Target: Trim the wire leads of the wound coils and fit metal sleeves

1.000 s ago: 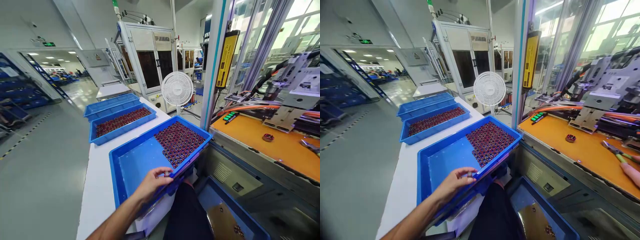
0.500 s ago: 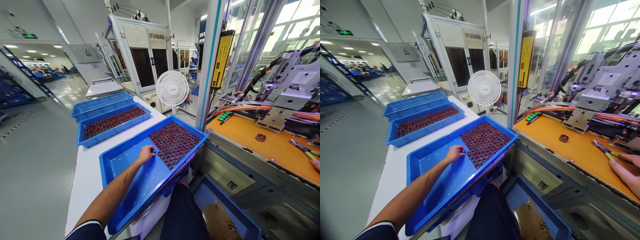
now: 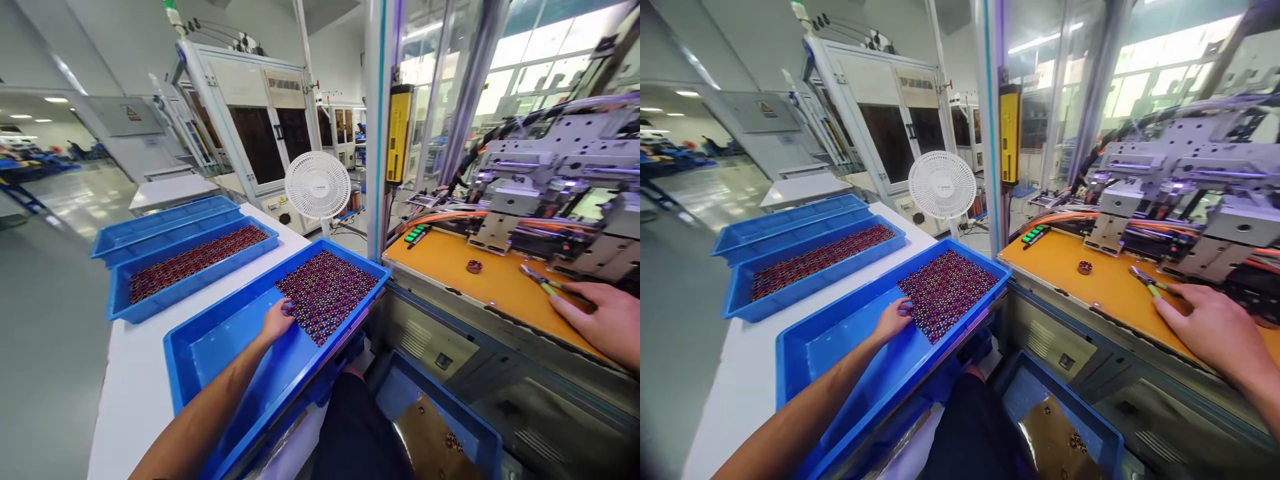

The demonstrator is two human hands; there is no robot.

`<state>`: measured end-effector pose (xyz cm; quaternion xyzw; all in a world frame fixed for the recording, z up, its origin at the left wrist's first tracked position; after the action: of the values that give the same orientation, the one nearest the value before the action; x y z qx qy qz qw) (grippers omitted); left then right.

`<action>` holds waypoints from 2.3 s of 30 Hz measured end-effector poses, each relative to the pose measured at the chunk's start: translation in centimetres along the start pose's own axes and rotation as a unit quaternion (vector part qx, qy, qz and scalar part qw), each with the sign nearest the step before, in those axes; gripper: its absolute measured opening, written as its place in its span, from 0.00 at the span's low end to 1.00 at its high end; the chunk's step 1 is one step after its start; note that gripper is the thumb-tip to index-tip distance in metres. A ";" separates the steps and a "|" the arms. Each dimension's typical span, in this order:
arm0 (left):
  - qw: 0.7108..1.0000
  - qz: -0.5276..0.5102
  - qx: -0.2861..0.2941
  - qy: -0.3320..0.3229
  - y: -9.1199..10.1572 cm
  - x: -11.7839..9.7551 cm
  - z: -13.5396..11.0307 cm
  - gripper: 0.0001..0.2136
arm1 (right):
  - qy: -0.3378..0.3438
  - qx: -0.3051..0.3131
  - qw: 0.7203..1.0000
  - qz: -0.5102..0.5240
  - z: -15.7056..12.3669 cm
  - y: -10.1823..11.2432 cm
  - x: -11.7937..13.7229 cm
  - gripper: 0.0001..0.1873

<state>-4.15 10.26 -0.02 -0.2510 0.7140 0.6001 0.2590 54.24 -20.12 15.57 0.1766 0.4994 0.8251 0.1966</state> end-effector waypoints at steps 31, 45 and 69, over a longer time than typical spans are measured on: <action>0.824 -0.377 0.232 -0.354 -10.5 -31.4 -22.0 0.28 | 0.014 -0.087 0.988 0.127 -2.5 6.4 5.3 0.15; 0.712 -0.400 0.210 -0.538 -7.2 -23.8 -31.3 0.33 | 0.277 0.198 0.913 0.223 -21.1 10.3 21.0 0.15; 0.712 -0.532 0.336 -0.312 -9.9 -23.0 -29.3 0.33 | 0.154 0.213 0.870 0.417 -24.3 7.3 20.3 0.09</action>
<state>17.43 -19.09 12.49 -0.2843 0.4953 0.1281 0.8108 23.81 -31.37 13.41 0.2767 0.5670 0.7205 -0.2877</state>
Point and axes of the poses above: each hand's wrist, its own z-axis towards the middle knuckle, its own y-axis out of the back of the hand, x = y × z, the point moved 9 cm from there along z, towards the middle knuckle, and after that the axes turned 4 degrees about -z, right-handed, at the moved point
